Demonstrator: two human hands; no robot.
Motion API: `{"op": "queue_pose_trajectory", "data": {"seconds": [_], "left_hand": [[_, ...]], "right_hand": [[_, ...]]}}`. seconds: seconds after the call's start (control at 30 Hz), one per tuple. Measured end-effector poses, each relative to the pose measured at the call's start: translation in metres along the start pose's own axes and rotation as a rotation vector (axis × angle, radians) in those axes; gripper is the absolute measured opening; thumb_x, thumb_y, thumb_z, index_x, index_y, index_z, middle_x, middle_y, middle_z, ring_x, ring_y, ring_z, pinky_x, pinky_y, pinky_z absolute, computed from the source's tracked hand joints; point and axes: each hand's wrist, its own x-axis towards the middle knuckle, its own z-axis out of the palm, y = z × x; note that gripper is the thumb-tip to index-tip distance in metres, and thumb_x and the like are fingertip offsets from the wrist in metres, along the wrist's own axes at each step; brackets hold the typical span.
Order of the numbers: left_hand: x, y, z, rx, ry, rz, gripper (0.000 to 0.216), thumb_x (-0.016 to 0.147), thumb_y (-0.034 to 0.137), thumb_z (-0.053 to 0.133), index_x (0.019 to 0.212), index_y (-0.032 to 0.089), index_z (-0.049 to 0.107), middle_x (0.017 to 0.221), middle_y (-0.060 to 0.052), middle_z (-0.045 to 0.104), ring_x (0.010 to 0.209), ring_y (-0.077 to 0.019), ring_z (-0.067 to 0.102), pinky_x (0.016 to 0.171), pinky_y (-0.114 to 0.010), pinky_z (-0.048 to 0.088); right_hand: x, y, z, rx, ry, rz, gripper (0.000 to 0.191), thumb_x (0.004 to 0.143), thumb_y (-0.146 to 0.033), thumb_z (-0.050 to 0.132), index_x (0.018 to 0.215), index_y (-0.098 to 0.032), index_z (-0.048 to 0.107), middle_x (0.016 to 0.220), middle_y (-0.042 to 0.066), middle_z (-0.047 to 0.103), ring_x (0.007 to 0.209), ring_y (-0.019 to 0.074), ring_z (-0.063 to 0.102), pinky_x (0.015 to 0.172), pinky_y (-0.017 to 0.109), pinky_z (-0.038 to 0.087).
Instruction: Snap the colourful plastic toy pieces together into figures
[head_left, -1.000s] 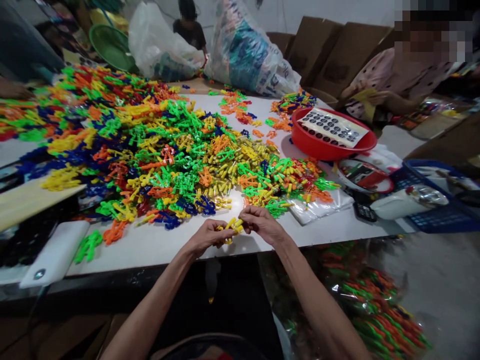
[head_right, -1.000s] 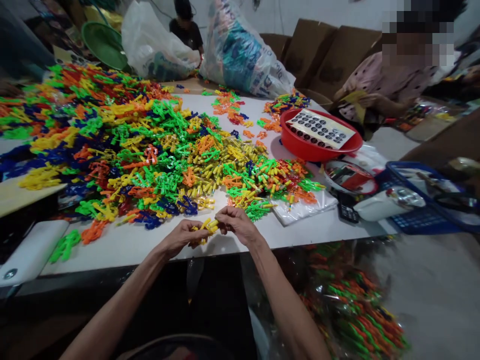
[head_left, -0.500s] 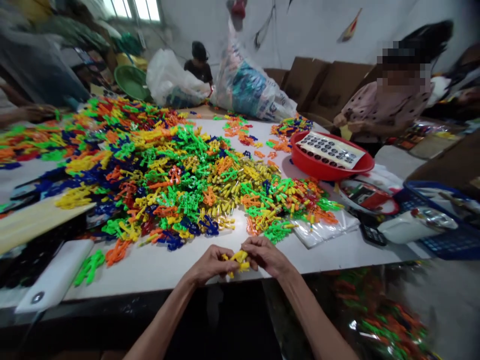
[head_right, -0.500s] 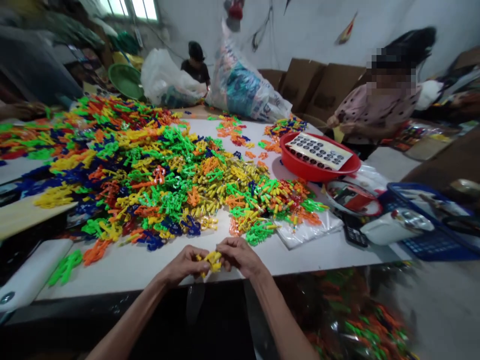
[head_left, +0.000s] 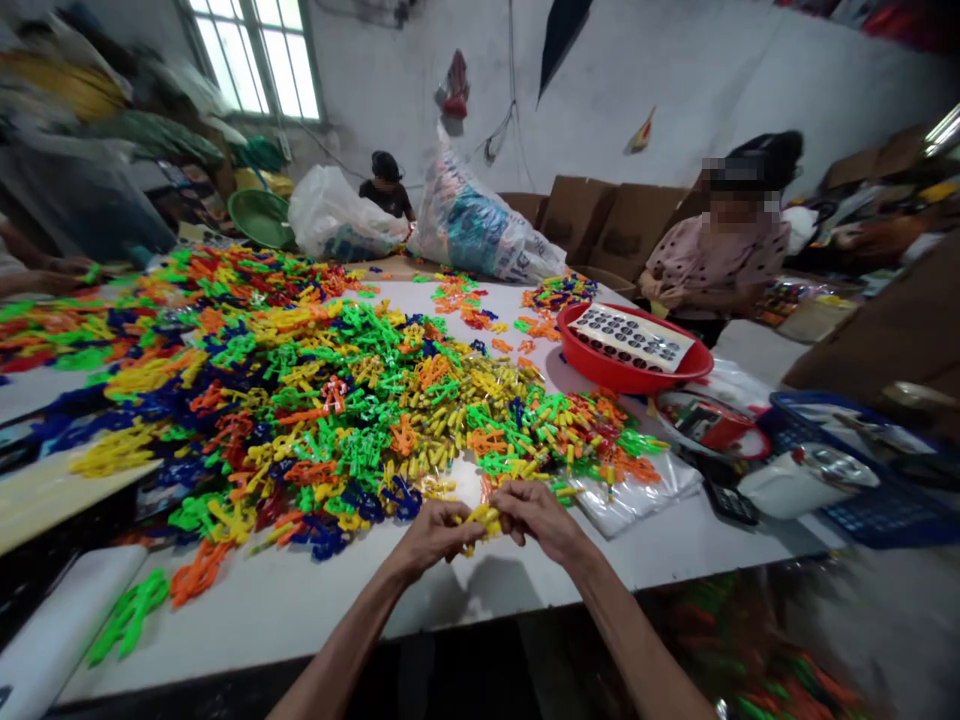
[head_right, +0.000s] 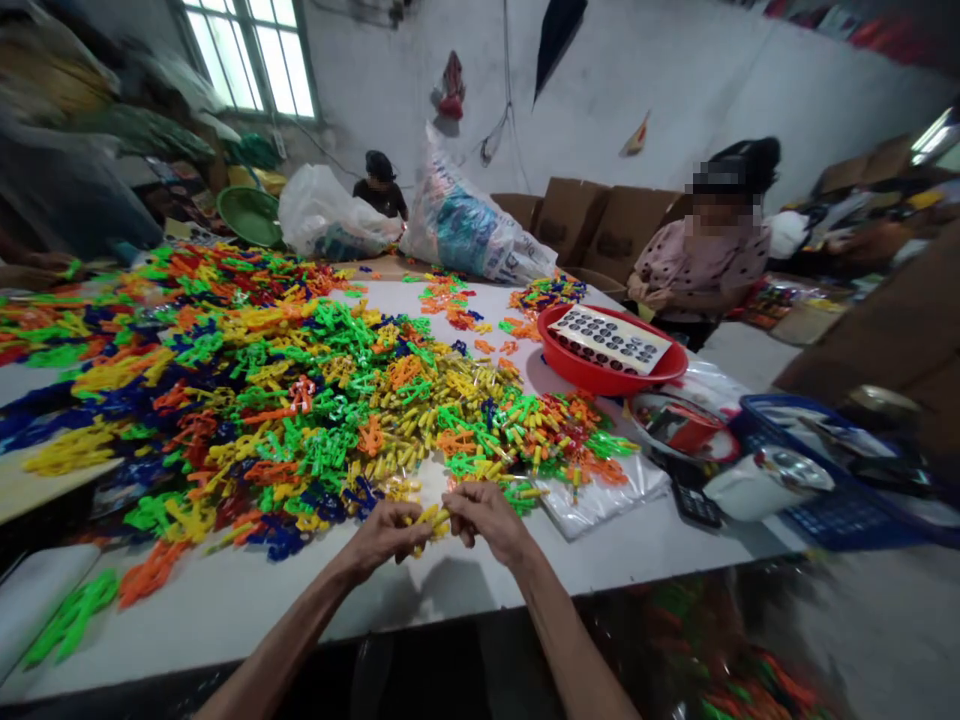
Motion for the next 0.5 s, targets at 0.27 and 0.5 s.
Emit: {"op": "queue_pose_trajectory", "data": {"seconds": [0.27,0.5], "left_hand": [[0.003,0.012,0.009,0.018,-0.109,0.011,0.036,0.067,0.048,0.066,0.065,0.013,0.059,0.053,0.003,0.049,0.045,-0.0052,0.038,0.043,-0.019,0.027],[0.018,0.002,0.013,0.147,0.006,-0.013,0.04,0.069,0.054,0.06,0.064,0.015,0.055,0.054,0.003,0.049,0.05,-0.0086,0.044,0.048,-0.021,0.033]], "right_hand": [[-0.009,-0.008,-0.012,0.02,-0.022,0.014,0.03,0.072,-0.044,0.061,0.064,-0.015,0.056,0.048,-0.004,0.049,0.036,0.0052,0.038,0.035,0.019,0.028],[0.002,-0.001,-0.006,-0.423,0.211,-0.24,0.025,0.076,-0.038,0.053,0.062,-0.017,0.056,0.054,-0.002,0.05,0.052,0.0101,0.044,0.048,0.022,0.035]]}}
